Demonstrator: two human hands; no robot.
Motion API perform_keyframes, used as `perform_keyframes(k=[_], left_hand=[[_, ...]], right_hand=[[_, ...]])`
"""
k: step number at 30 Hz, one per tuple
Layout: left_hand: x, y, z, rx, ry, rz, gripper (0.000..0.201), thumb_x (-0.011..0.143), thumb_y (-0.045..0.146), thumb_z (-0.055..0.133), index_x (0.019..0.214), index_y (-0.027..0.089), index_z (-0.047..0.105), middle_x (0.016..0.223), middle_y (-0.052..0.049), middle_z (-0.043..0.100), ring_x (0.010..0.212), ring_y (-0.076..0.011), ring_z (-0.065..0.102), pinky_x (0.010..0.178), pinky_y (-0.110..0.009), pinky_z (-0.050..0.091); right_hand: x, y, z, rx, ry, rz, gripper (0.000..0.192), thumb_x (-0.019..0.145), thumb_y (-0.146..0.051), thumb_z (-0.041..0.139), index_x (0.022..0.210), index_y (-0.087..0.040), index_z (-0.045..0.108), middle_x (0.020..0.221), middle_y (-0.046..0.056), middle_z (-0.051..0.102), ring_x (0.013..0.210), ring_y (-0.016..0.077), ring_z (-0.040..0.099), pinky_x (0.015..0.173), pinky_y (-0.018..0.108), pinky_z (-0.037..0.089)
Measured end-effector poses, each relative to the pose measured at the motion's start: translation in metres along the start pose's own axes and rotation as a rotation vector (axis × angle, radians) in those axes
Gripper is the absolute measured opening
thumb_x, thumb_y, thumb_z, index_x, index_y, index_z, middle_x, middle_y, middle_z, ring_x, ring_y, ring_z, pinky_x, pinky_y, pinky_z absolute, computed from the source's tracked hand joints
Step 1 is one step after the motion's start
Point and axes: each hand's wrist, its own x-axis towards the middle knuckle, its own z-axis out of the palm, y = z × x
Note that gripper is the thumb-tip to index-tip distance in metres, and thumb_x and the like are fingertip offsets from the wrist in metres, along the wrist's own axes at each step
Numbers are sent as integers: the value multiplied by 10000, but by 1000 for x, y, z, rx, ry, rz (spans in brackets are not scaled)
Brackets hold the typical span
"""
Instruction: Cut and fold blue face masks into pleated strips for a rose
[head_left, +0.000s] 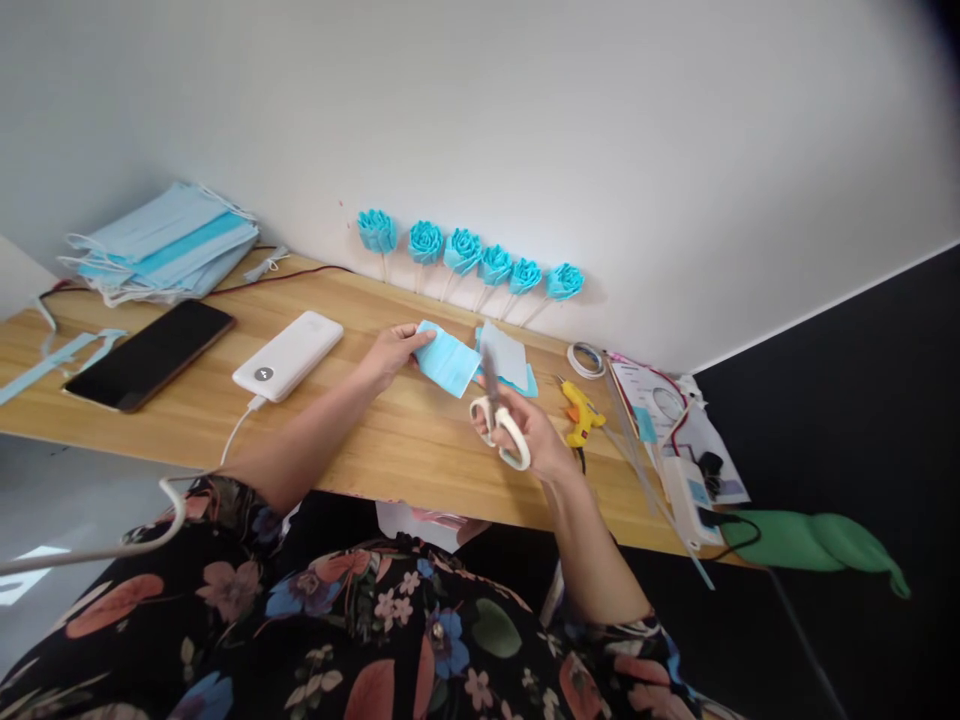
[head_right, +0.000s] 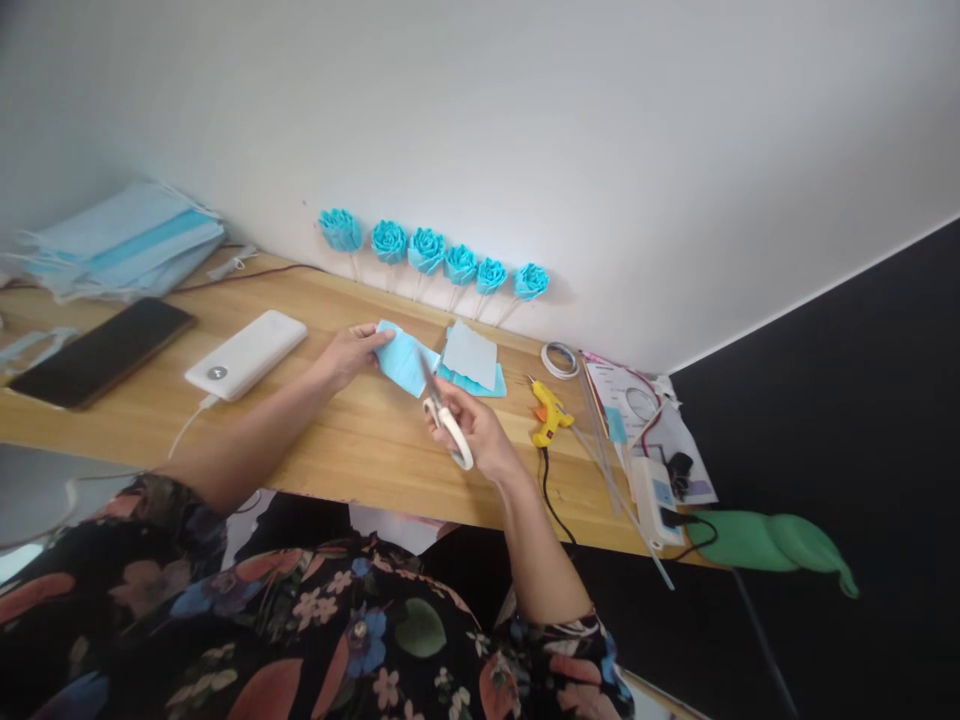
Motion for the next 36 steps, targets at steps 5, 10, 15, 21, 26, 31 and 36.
perform_keyframes(k=[5, 10, 15, 21, 26, 31, 36], left_hand=[[0, -2, -1, 31, -18, -37, 416, 610, 515, 855, 716, 151, 683, 655, -16, 601, 559, -111, 488, 496, -244, 359], [-2, 1, 0, 40, -39, -56, 414, 607, 513, 855, 738, 148, 712, 666, -28, 612, 566, -112, 486, 507, -248, 351], [-4, 5, 1, 64, -70, -88, 421, 593, 518, 854, 743, 147, 724, 674, -32, 614, 586, -120, 499, 509, -244, 331], [-7, 7, 5, 132, -118, -66, 343, 643, 471, 824, 705, 151, 720, 614, -18, 583, 532, -104, 444, 496, -247, 294], [-8, 6, 4, 183, -170, -28, 328, 663, 471, 807, 672, 160, 705, 583, 0, 545, 520, -100, 429, 487, -241, 298], [-7, 3, 1, 219, -209, -33, 305, 670, 451, 807, 706, 160, 722, 595, -7, 568, 523, -106, 449, 494, -240, 315], [-9, 6, 3, 234, -240, -38, 308, 672, 444, 811, 683, 152, 709, 593, -10, 568, 528, -106, 455, 505, -240, 317]], right_hand=[[30, -6, -1, -146, 148, -109, 676, 745, -494, 723, 1364, -283, 552, 842, -1, 617, 601, 117, 538, 567, 280, 488], [66, 5, -17, -397, 276, -203, 530, 736, -470, 726, 1188, -220, 611, 909, 7, 629, 764, 145, 587, 739, 302, 508], [71, 21, -27, -643, 238, -176, 483, 777, -427, 695, 1187, -200, 578, 978, 26, 651, 854, 178, 608, 818, 329, 493], [63, 25, -28, -732, 200, -122, 476, 779, -418, 711, 1199, -218, 606, 1062, 37, 702, 920, 197, 648, 852, 336, 497], [63, 24, -21, -766, 179, -118, 484, 772, -409, 726, 1210, -225, 634, 1038, 29, 722, 889, 189, 657, 811, 316, 496], [63, 23, -17, -809, 176, -126, 493, 774, -411, 720, 1223, -222, 648, 1012, 26, 735, 832, 181, 645, 778, 308, 490], [63, 24, -16, -814, 176, -117, 507, 776, -400, 717, 1254, -243, 653, 1031, 21, 742, 849, 184, 650, 806, 315, 490]])
